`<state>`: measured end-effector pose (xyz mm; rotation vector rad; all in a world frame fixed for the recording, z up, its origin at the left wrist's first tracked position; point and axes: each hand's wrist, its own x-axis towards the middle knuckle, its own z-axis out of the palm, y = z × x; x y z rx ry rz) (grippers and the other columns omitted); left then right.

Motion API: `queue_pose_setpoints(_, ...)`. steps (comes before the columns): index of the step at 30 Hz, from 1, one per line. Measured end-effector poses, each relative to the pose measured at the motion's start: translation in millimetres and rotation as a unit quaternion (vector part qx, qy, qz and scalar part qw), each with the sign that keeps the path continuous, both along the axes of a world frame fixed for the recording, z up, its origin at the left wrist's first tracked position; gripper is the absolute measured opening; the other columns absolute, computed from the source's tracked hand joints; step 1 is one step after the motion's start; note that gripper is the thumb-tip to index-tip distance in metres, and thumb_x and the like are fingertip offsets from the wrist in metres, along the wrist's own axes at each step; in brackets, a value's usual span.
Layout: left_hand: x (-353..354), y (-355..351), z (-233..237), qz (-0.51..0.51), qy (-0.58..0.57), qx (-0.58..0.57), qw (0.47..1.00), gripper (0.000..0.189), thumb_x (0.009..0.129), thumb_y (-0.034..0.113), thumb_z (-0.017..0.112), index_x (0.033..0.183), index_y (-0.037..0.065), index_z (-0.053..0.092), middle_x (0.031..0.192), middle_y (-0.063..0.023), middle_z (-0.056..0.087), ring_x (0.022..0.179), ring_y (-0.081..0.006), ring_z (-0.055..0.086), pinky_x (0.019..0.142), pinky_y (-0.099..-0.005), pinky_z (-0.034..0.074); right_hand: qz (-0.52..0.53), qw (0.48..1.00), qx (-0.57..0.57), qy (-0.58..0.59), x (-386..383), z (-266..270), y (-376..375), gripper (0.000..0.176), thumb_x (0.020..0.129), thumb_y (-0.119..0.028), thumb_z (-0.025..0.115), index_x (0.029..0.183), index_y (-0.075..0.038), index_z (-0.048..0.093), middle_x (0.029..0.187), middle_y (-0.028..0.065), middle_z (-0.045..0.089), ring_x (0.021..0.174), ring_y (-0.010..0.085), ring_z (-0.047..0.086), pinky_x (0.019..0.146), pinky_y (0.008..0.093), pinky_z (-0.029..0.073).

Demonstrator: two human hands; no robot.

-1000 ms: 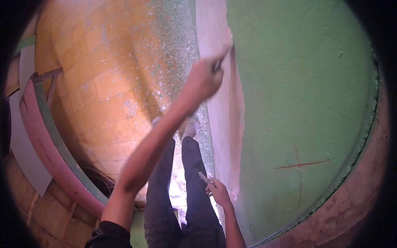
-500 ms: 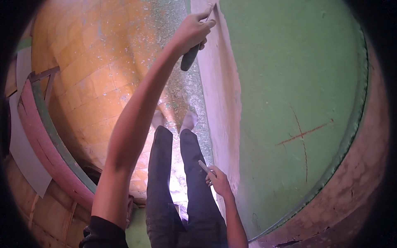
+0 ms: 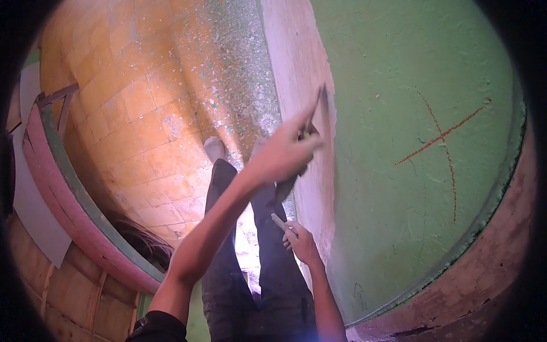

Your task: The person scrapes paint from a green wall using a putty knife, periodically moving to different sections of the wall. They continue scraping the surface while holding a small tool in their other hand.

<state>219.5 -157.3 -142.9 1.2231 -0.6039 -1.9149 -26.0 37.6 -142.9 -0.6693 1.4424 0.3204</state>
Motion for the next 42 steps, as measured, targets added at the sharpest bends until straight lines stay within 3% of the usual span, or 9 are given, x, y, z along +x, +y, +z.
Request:
queue_pose_setpoints(5,-39.1,52.3,14.8,0.040,0.030,0.007,0.999,0.086,0.091,0.004,0.054,0.164,0.022,0.010,0.101,-0.0048,0.052,0.076,-0.0096,0.053,0.063,-0.0261,0.048,0.010,1.000,0.008,0.016,-16.7,-8.9,17.6,0.030,0.101,-0.016,0.050,0.123,0.003,0.057,0.084,0.0087,0.065,0.072,0.0154,0.064,0.065,0.0304,0.054)
queue_pose_setpoints(8,-26.8,29.2,23.8,0.084,0.030,-0.005,0.996,0.085,0.091,0.002,0.052,0.163,0.017,0.010,0.096,-0.0086,0.055,0.075,-0.0140,0.055,0.066,-0.0293,0.050,-0.003,1.000,-0.001,0.003,-7.4,-1.2,7.3,0.027,0.101,-0.017,0.050,0.117,0.003,0.058,0.083,0.0087,0.065,0.072,0.0156,0.065,0.065,0.0305,0.053)
queue_pose_setpoints(12,-25.7,19.5,10.8,0.033,-0.153,-0.087,0.984,0.086,0.088,-0.002,0.051,0.162,0.014,0.013,0.079,-0.0151,0.053,0.070,-0.0185,0.052,0.071,-0.0322,0.049,-0.010,1.000,-0.009,0.001,0.0,2.7,1.5,0.024,0.100,-0.017,0.051,0.108,0.004,0.059,0.083,0.0093,0.066,0.072,0.0165,0.065,0.064,0.0313,0.054)
queue_pose_setpoints(20,-48.8,71.1,27.9,0.037,-0.127,-0.071,0.989,0.083,0.084,-0.006,0.051,0.159,0.020,0.028,0.064,-0.0106,0.038,0.059,-0.0130,0.039,0.063,-0.0283,0.045,0.024,0.999,-0.026,0.016,-8.7,-1.2,8.4,0.026,0.099,-0.018,0.052,0.101,0.004,0.063,0.083,0.0108,0.067,0.072,0.0175,0.067,0.065,0.0326,0.055)
queue_pose_setpoints(23,-25.9,22.2,18.8,0.019,-0.199,-0.059,0.978,0.084,0.084,-0.006,0.050,0.159,0.022,0.028,0.065,-0.0100,0.036,0.059,-0.0116,0.039,0.063,-0.0271,0.044,0.000,1.000,-0.014,0.013,-1.1,0.3,-3.4,0.027,0.100,-0.019,0.052,0.108,0.004,0.063,0.083,0.0111,0.067,0.072,0.0175,0.067,0.065,0.0325,0.055)
queue_pose_setpoints(27,-43.8,74.8,26.4,0.023,-0.130,-0.079,0.988,0.080,0.084,-0.002,0.052,0.158,0.021,0.032,0.064,-0.0091,0.035,0.058,-0.0115,0.038,0.059,-0.0297,0.042,0.075,0.996,-0.047,0.002,-11.0,-0.2,1.4,0.031,0.102,-0.018,0.049,0.125,0.002,0.057,0.082,0.0089,0.065,0.071,0.0152,0.065,0.065,0.0304,0.054)
queue_pose_setpoints(31,-25.6,36.5,14.5,0.032,-0.188,-0.091,0.977,0.080,0.084,-0.001,0.054,0.157,0.022,0.033,0.063,-0.0090,0.038,0.058,-0.0105,0.041,0.058,-0.0309,0.043,0.009,1.000,-0.004,0.005,-3.6,1.9,-6.6,0.031,0.102,-0.018,0.050,0.124,0.002,0.058,0.082,0.0087,0.065,0.072,0.0152,0.065,0.064,0.0301,0.054)
queue_pose_setpoints(32,-9.9,11.0,9.3,0.024,-0.200,-0.100,0.974,0.085,0.078,-0.006,0.049,0.157,0.018,0.032,0.065,-0.0231,0.044,0.053,-0.0258,0.044,0.062,-0.0367,0.047,0.003,1.000,-0.006,0.002,-5.0,-0.3,-5.0,0.030,0.102,-0.018,0.050,0.125,0.001,0.058,0.081,0.0085,0.065,0.072,0.0151,0.064,0.064,0.0301,0.054)
queue_pose_setpoints(42,10.1,-24.7,0.9,0.045,-0.220,-0.106,0.969,0.080,0.079,-0.002,0.052,0.155,0.014,0.036,0.066,-0.0204,0.044,0.059,-0.0207,0.048,0.065,-0.0358,0.048,-0.006,1.000,0.004,0.004,-4.0,-0.1,-7.9,0.029,0.102,-0.016,0.051,0.124,0.000,0.058,0.082,0.0075,0.065,0.073,0.0146,0.064,0.066,0.0300,0.054)
